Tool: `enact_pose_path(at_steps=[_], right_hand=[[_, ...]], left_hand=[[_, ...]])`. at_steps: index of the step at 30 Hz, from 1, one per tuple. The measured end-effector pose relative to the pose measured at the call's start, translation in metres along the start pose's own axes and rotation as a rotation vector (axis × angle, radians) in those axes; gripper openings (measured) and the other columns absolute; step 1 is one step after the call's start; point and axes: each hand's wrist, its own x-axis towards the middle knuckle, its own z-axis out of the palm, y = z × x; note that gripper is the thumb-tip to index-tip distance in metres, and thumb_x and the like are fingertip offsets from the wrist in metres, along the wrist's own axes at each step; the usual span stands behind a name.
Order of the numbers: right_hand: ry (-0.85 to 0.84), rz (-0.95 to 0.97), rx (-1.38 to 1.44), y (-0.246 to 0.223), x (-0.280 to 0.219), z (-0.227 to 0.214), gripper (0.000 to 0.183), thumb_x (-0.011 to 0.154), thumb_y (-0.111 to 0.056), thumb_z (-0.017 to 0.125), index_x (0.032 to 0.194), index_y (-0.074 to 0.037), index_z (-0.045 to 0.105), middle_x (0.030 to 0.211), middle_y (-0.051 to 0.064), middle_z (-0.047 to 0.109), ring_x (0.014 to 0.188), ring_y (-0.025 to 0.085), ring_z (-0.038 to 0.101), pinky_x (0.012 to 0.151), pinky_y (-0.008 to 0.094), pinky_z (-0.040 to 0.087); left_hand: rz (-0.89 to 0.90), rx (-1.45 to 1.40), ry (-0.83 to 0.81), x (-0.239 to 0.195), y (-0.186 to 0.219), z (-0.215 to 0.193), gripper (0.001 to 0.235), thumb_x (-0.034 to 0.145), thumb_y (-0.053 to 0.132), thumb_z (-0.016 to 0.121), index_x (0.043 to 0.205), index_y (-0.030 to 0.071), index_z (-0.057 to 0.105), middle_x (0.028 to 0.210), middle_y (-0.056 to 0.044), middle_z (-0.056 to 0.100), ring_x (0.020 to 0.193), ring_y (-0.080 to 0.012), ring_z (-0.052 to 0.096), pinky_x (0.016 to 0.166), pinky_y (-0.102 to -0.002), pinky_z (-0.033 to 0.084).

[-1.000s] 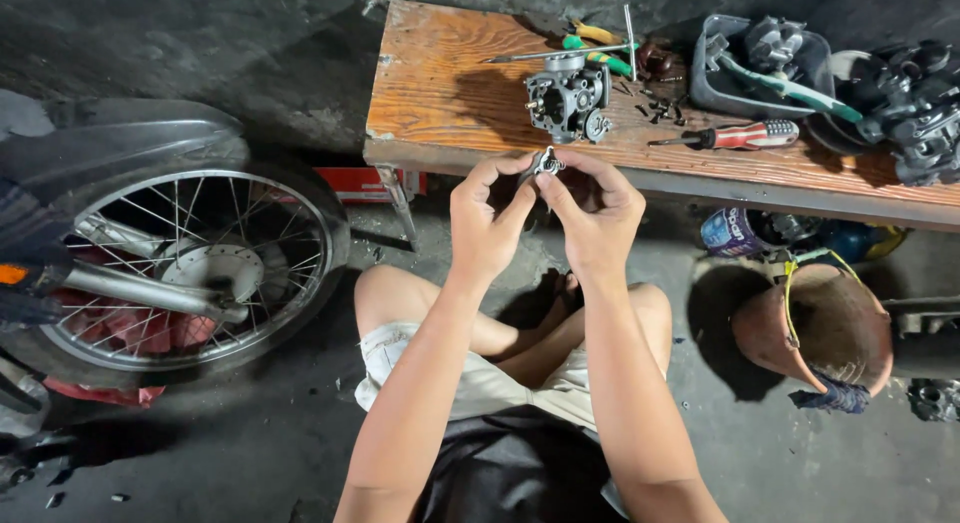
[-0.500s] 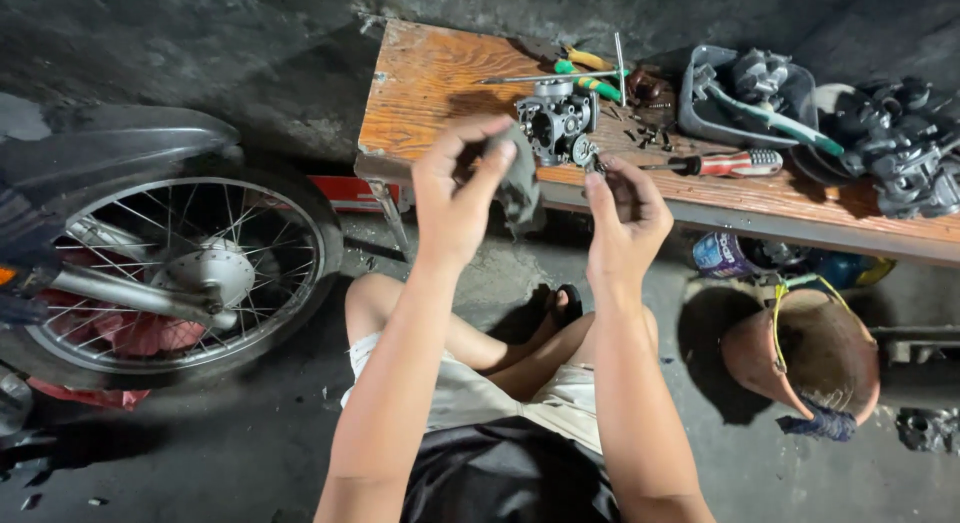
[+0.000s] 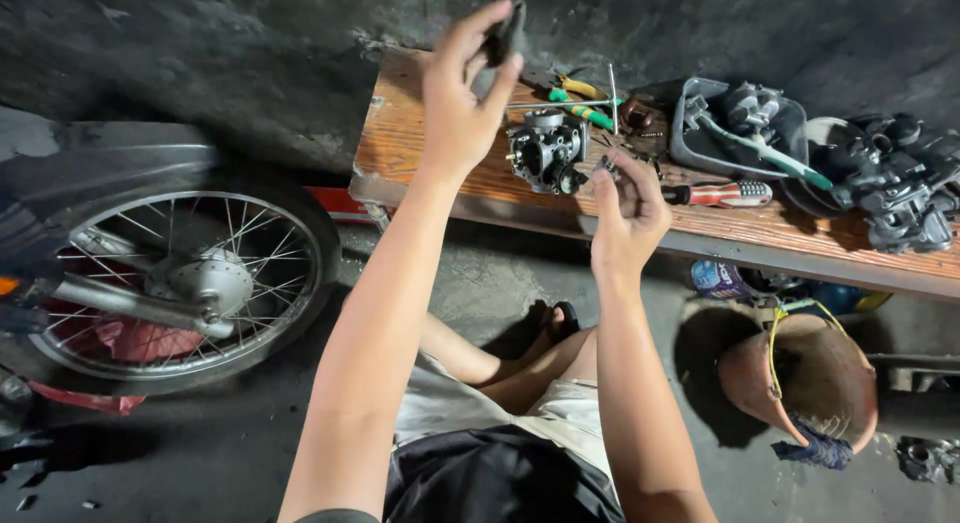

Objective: The person cleans a disassembled carburetor on a wooden workbench. They wipe small metal components with a cloth, scrub parts using a toothbrush, and reassemble the carburetor by inserting and tightening screws.

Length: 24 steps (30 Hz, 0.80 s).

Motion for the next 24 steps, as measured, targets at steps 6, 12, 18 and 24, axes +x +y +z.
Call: enact_pose_path(at_steps=[6, 12, 18, 24], right_hand=[[-0.024, -0.027, -0.054, 0.025, 0.016, 0.002, 0.023, 0.103, -0.014, 0.071, 0.122, -0.001, 0.072, 0.100, 0.001, 0.058, 0.063, 0.003, 0.034, 0.056, 0.020, 0.030], [0.039, -0.158, 0.075, 0.059, 0.017, 0.001, 0.040, 0.092, -0.001, 0.086, 0.125, 0.007, 0.064, 0.105, 0.012, 0.063, 0.093, 0.015, 0.063, 0.073, 0.032, 0.059], [0.032, -0.196, 0.084, 0.069, 0.020, -0.003, 0.029, 0.093, -0.001, 0.083, 0.115, 0.009, 0.066, 0.104, 0.017, 0.064, 0.092, 0.017, 0.064, 0.074, 0.033, 0.057], [0.001, -0.199, 0.071, 0.071, 0.020, -0.004, 0.026, 0.101, -0.001, 0.074, 0.123, 0.010, 0.066, 0.110, 0.019, 0.064, 0.101, 0.018, 0.066, 0.081, 0.034, 0.059]], left_hand=[[-0.105, 0.304, -0.189, -0.033, -0.007, 0.009, 0.054, 0.102, 0.049, 0.060, 0.142, 0.013, 0.056, 0.149, -0.008, 0.056, 0.144, -0.0292, 0.046, 0.125, -0.059, 0.033], [0.185, 0.381, -0.131, -0.065, -0.015, 0.033, 0.095, 0.063, 0.066, 0.098, 0.140, 0.024, 0.062, 0.146, -0.006, 0.049, 0.140, -0.0404, 0.042, 0.121, -0.055, 0.033], [0.114, 0.443, -0.154, -0.075, -0.018, 0.026, 0.077, 0.061, 0.031, 0.101, 0.130, 0.029, 0.068, 0.132, 0.000, 0.055, 0.122, -0.0275, 0.055, 0.108, -0.042, 0.040], [0.129, 0.334, -0.083, -0.079, -0.011, 0.026, 0.075, 0.062, 0.012, 0.098, 0.130, 0.025, 0.070, 0.139, -0.001, 0.056, 0.120, -0.0307, 0.056, 0.105, -0.041, 0.049]])
